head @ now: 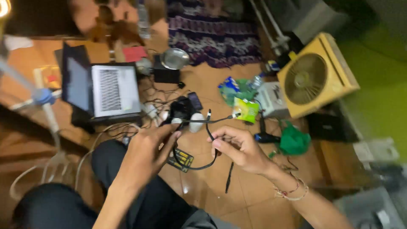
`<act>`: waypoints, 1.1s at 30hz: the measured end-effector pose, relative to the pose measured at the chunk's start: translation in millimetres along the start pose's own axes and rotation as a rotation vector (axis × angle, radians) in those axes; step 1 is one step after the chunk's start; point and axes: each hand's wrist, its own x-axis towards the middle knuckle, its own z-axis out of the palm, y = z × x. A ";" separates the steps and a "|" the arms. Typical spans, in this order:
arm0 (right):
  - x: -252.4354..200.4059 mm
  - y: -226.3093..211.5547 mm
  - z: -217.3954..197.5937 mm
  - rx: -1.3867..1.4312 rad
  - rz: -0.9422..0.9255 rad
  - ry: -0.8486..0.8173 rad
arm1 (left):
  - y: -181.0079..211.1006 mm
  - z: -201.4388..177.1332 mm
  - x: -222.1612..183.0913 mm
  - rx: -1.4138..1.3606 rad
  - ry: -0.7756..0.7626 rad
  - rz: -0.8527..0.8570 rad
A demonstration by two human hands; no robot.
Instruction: Organizing and connecting internal cables like SATA and power connectors to a motherboard and hard drives inside a computer case.
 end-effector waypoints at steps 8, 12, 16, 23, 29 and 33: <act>-74.5 93.2 -23.0 0.427 0.046 0.506 | 9.4 152.9 50.9 -0.444 -0.619 -0.411; -103.6 131.4 -14.5 0.481 0.119 0.748 | 4.1 221.2 43.0 -0.540 -0.741 -0.358; -126.3 146.9 -11.4 0.542 0.298 0.889 | 18.4 264.0 35.7 -0.422 -0.892 -0.396; -153.0 215.6 -8.5 0.665 0.387 1.430 | 20.1 324.1 22.6 -0.476 -1.129 -0.411; -176.5 280.6 -5.7 0.442 0.524 1.746 | 40.8 335.5 44.2 -0.561 -1.083 -0.627; -185.3 308.4 3.4 0.493 0.566 1.850 | 48.7 354.5 43.1 -0.590 -1.042 -0.562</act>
